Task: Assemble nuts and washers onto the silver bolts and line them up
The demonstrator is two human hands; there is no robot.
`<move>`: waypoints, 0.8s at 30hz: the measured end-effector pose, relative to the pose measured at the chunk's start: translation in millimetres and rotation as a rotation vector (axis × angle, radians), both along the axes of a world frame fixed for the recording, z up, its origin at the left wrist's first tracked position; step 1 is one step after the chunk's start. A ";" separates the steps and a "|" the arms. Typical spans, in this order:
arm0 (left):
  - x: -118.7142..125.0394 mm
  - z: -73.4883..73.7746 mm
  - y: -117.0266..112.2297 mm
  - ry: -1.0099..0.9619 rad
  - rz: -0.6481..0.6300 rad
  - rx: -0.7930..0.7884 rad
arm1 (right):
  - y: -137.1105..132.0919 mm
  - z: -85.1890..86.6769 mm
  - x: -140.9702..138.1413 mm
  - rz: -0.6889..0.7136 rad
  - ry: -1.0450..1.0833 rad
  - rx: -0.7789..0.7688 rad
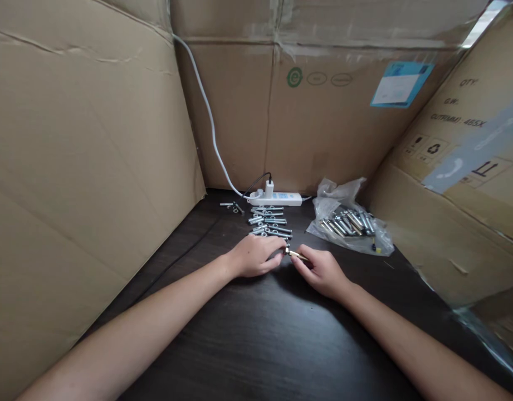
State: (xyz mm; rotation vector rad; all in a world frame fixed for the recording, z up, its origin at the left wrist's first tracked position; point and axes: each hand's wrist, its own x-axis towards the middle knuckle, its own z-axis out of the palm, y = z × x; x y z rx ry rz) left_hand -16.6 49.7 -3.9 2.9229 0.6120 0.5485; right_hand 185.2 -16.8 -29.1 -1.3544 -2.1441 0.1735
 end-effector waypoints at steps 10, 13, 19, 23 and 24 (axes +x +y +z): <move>0.8 3.1 -1.5 0.014 -0.024 0.013 | -0.1 -0.3 0.0 -0.002 -0.017 -0.009; 2.5 2.5 -2.3 0.031 -0.015 0.019 | -0.3 0.0 -0.2 0.008 -0.038 0.000; 4.9 -4.1 -3.4 -0.002 0.016 -0.109 | -1.4 1.1 -0.1 0.026 -0.061 0.015; 1.7 -1.5 -4.0 -0.149 0.090 -0.063 | -1.6 1.1 0.0 0.012 -0.040 0.011; 0.8 -0.6 -4.0 -0.173 0.073 -0.038 | -1.5 1.0 0.0 0.009 -0.035 0.008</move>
